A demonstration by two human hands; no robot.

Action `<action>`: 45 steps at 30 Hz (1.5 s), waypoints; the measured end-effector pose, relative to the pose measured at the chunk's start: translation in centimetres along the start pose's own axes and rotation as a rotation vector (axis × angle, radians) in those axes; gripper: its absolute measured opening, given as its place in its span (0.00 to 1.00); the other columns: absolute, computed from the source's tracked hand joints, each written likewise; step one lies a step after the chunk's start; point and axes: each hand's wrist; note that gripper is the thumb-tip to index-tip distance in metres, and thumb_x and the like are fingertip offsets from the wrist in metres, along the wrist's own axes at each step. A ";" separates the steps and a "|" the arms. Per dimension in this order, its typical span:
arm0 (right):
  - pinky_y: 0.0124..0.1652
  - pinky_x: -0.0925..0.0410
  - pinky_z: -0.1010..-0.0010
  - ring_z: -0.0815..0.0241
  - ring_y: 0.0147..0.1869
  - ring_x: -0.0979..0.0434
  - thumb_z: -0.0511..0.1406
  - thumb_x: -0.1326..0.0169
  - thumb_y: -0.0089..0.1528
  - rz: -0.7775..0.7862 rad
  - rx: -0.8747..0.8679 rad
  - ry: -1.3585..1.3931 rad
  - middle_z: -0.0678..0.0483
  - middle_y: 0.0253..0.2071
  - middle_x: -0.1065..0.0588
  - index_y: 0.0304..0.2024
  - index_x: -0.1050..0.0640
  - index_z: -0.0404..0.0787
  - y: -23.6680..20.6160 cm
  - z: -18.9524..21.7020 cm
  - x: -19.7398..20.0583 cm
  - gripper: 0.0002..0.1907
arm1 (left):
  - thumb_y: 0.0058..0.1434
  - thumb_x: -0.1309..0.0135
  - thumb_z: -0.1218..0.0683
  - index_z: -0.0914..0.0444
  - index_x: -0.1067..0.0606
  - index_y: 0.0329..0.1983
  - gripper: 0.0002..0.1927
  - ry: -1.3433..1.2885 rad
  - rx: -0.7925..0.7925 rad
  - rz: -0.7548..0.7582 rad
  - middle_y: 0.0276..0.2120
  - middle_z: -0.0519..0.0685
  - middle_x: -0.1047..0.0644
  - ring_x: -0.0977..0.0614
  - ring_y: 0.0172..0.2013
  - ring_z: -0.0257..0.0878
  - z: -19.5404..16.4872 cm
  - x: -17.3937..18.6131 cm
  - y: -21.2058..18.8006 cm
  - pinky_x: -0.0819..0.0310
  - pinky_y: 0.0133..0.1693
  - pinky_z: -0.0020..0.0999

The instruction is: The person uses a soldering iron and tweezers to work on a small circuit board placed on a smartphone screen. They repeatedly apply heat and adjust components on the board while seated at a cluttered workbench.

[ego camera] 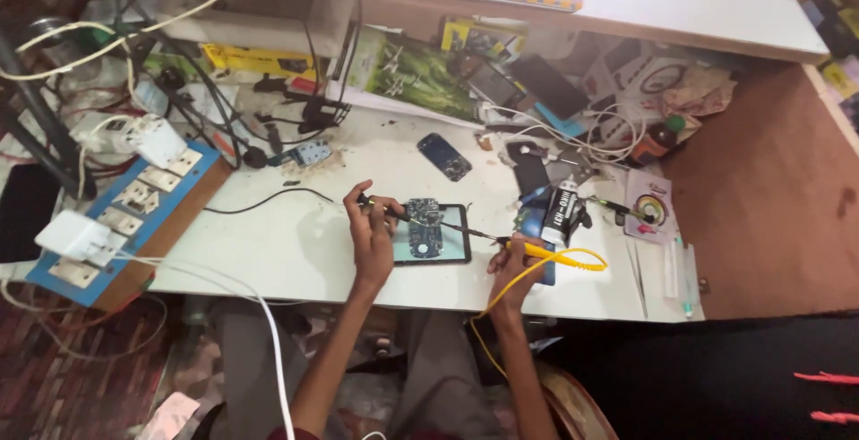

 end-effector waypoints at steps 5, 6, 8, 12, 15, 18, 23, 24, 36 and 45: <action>0.21 0.36 0.74 0.68 0.18 0.38 0.34 0.50 0.70 0.016 0.034 -0.032 0.57 0.20 0.36 0.38 0.32 0.37 -2.6 -0.1 1.5 0.08 | 0.78 0.63 0.47 0.63 0.43 0.70 0.23 0.073 0.007 -0.026 0.34 0.47 0.24 0.32 0.28 0.28 0.0 1.0 -4.0 0.34 0.33 0.25; 0.20 0.36 0.75 0.68 0.18 0.38 0.34 0.50 0.69 0.032 0.028 -0.032 0.56 0.19 0.36 0.38 0.33 0.37 -3.5 -0.2 1.8 0.08 | 0.78 0.62 0.47 0.63 0.43 0.71 0.24 0.098 -0.036 -0.019 0.35 0.47 0.24 0.32 0.29 0.29 -0.2 1.3 -4.9 0.34 0.34 0.25; 0.20 0.38 0.75 0.68 0.18 0.38 0.34 0.50 0.70 0.042 0.056 -0.099 0.56 0.20 0.36 0.39 0.32 0.36 -5.4 -0.2 3.2 0.08 | 0.78 0.62 0.46 0.63 0.45 0.74 0.27 0.157 -0.111 -0.003 0.35 0.47 0.24 0.31 0.31 0.29 -0.3 1.7 -7.0 0.34 0.35 0.26; 0.21 0.39 0.75 0.68 0.19 0.38 0.34 0.50 0.71 0.056 0.097 -0.151 0.57 0.21 0.36 0.40 0.32 0.35 -7.8 -0.6 6.2 0.08 | 0.77 0.61 0.44 0.64 0.46 0.75 0.30 0.142 -0.037 -0.038 0.35 0.47 0.24 0.31 0.30 0.29 0.3 1.9 -10.7 0.34 0.34 0.26; 0.21 0.38 0.75 0.69 0.19 0.38 0.34 0.49 0.71 0.053 0.071 -0.110 0.57 0.20 0.36 0.40 0.33 0.36 -8.4 -1.1 8.4 0.09 | 0.78 0.61 0.44 0.63 0.47 0.75 0.29 0.186 -0.010 -0.059 0.36 0.47 0.23 0.30 0.29 0.29 1.0 1.3 -12.7 0.33 0.35 0.27; 0.22 0.37 0.75 0.70 0.20 0.40 0.34 0.49 0.71 0.072 0.076 -0.076 0.57 0.22 0.36 0.40 0.33 0.36 -8.5 -1.6 9.5 0.08 | 0.78 0.62 0.45 0.63 0.47 0.75 0.28 0.209 -0.018 -0.043 0.36 0.47 0.22 0.29 0.29 0.29 1.4 1.0 -13.7 0.31 0.34 0.27; 0.22 0.36 0.75 0.70 0.20 0.40 0.33 0.49 0.71 0.091 0.084 -0.063 0.58 0.22 0.36 0.41 0.32 0.36 -9.4 -2.2 7.9 0.07 | 0.78 0.62 0.46 0.63 0.46 0.74 0.27 0.212 -0.006 -0.036 0.37 0.47 0.22 0.28 0.30 0.30 0.3 3.0 -12.8 0.31 0.34 0.27; 0.22 0.37 0.75 0.70 0.20 0.40 0.33 0.49 0.71 0.090 0.087 -0.061 0.58 0.22 0.36 0.42 0.32 0.36 -9.7 -2.3 7.1 0.07 | 0.78 0.62 0.46 0.63 0.46 0.74 0.27 0.215 -0.016 -0.034 0.37 0.47 0.21 0.28 0.30 0.30 -0.1 3.7 -12.3 0.31 0.35 0.27; 0.22 0.36 0.75 0.70 0.21 0.39 0.33 0.48 0.71 0.094 0.110 -0.071 0.57 0.22 0.36 0.41 0.32 0.36 -11.6 -1.9 0.2 0.07 | 0.79 0.62 0.47 0.65 0.53 0.75 0.30 0.186 -0.080 0.039 0.38 0.49 0.26 0.30 0.35 0.33 -3.0 8.3 -8.4 0.33 0.41 0.29; 0.21 0.37 0.75 0.69 0.19 0.38 0.36 0.50 0.72 0.046 0.049 -0.072 0.57 0.21 0.36 0.40 0.32 0.37 -11.8 -1.5 -1.5 0.09 | 0.80 0.66 0.46 0.67 0.54 0.75 0.29 0.233 -0.114 0.048 0.36 0.49 0.28 0.30 0.36 0.34 -3.4 9.5 -7.4 0.34 0.43 0.29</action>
Point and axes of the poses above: each hand's wrist, its own y-axis towards the middle knuckle, its own x-axis out of the back of the hand, z = x × y
